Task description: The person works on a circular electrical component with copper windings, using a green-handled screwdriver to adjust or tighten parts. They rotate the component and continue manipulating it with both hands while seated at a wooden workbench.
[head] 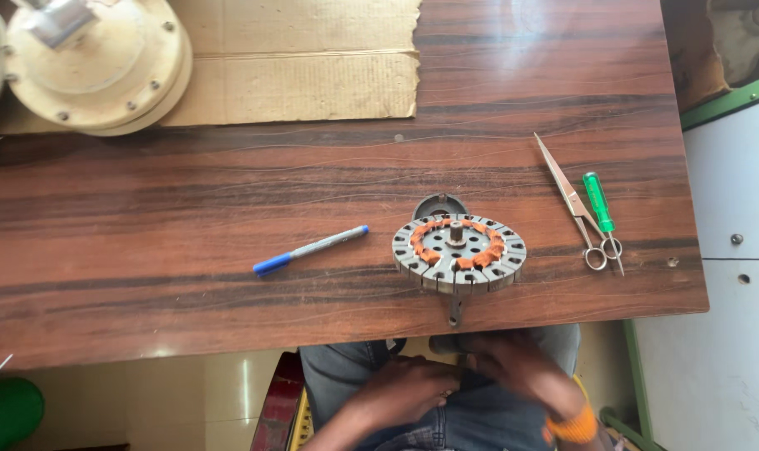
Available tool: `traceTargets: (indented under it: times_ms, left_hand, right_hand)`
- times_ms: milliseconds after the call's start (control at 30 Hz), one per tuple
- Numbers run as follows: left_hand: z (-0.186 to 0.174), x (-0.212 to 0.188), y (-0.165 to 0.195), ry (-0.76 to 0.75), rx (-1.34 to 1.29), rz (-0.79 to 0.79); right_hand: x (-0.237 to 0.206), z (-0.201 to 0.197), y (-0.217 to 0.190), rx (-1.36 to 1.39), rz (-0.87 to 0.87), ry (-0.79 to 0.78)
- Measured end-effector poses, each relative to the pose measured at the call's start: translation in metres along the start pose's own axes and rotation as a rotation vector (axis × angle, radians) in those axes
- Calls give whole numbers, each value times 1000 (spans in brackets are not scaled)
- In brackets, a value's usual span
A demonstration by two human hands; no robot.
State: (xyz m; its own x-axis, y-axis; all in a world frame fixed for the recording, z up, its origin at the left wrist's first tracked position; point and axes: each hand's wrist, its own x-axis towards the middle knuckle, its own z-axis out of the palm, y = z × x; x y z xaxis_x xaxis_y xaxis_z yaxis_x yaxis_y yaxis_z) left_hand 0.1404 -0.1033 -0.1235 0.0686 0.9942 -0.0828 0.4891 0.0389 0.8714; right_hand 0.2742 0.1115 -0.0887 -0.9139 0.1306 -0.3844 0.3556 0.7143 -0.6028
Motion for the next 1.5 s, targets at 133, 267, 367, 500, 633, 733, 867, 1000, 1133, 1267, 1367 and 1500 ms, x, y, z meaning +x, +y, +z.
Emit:
traceTargets:
  times_ms: [133, 267, 367, 500, 633, 733, 867, 1000, 1133, 1267, 1367, 1500]
  left_hand:
    - [-14, 2, -9, 48, -55, -230]
    - [-25, -5, -14, -67, 66, -388]
    - [-23, -7, -10, -63, -26, -314]
    - [-19, -12, -4, -101, -85, -297]
    - [-17, -16, -4, -27, -61, -260]
    - [-17, -15, -5, -5, -33, -286]
    - [-16, -11, -6, -65, -2, -337]
    - [-15, -10, -4, -128, 3, -352]
    - [-15, -10, -4, -86, 26, -306]
    - [-16, -9, -5, -79, -17, -328]
    - [-16, -8, -4, -84, -18, -329]
    - [-15, -8, -3, -78, 12, -320]
  right_hand:
    - [-69, -51, -33, 367, -257, -203]
    - [-66, -101, -40, 28, 28, 733]
    - [-21, -140, -29, -119, 200, 968]
    - [22, -168, -17, -103, 293, 854]
    - [20, -160, -13, 62, 326, 973]
    - [-6, -152, -14, 522, 42, 1159]
    - [-33, -128, -32, 835, -278, 1287]
    - [-46, -107, -70, 820, -414, 1412]
    - [-36, -107, -100, 648, -373, 1365]
    - [-23, -110, -119, 614, -428, 1242]
    - [-21, -111, -127, 530, -407, 1162]
    - [-21, -118, -132, 311, -351, 1067]
